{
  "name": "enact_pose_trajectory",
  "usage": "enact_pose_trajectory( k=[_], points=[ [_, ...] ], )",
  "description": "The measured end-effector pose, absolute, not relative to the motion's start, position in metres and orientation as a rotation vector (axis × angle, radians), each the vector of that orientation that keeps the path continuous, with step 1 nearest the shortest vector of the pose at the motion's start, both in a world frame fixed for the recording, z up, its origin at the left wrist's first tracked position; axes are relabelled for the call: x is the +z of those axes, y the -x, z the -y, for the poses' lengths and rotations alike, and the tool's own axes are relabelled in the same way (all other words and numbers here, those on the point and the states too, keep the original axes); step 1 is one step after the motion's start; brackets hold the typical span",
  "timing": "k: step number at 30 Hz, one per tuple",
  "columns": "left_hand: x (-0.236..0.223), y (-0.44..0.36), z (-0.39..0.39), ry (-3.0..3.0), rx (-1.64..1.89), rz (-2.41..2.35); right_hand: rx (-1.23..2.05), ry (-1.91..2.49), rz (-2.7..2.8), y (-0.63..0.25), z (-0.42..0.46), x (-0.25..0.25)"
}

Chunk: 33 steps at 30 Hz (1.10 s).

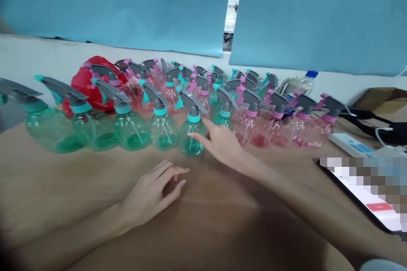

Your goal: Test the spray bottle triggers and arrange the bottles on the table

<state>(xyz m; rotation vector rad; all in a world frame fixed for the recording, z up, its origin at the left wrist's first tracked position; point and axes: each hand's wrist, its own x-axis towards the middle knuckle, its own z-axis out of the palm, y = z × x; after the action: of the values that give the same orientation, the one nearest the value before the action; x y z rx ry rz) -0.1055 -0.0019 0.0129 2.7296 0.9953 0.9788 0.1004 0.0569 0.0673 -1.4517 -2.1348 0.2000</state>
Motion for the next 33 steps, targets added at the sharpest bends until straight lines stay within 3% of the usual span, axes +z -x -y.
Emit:
enact_pose_trajectory(
  k=[10, 17, 25, 33],
  points=[
    [0.013, 0.106, 0.002, -2.686, 0.884, -1.05, 0.66, 1.409, 2.086, -0.097, -0.074, 0.065],
    [0.01, 0.107, 0.003, -2.652, 0.825, -1.122, 0.812, 1.38, 2.041, -0.104, -0.066, 0.068],
    [0.012, 0.109, 0.002, -2.582, 0.766, -1.163, 0.225, 1.471, 1.877, -0.168, -0.035, 0.078],
    [0.013, 0.109, 0.001, -2.57, 0.774, -1.204, 0.1, 1.496, 1.88, -0.174, -0.064, 0.058]
  ],
)
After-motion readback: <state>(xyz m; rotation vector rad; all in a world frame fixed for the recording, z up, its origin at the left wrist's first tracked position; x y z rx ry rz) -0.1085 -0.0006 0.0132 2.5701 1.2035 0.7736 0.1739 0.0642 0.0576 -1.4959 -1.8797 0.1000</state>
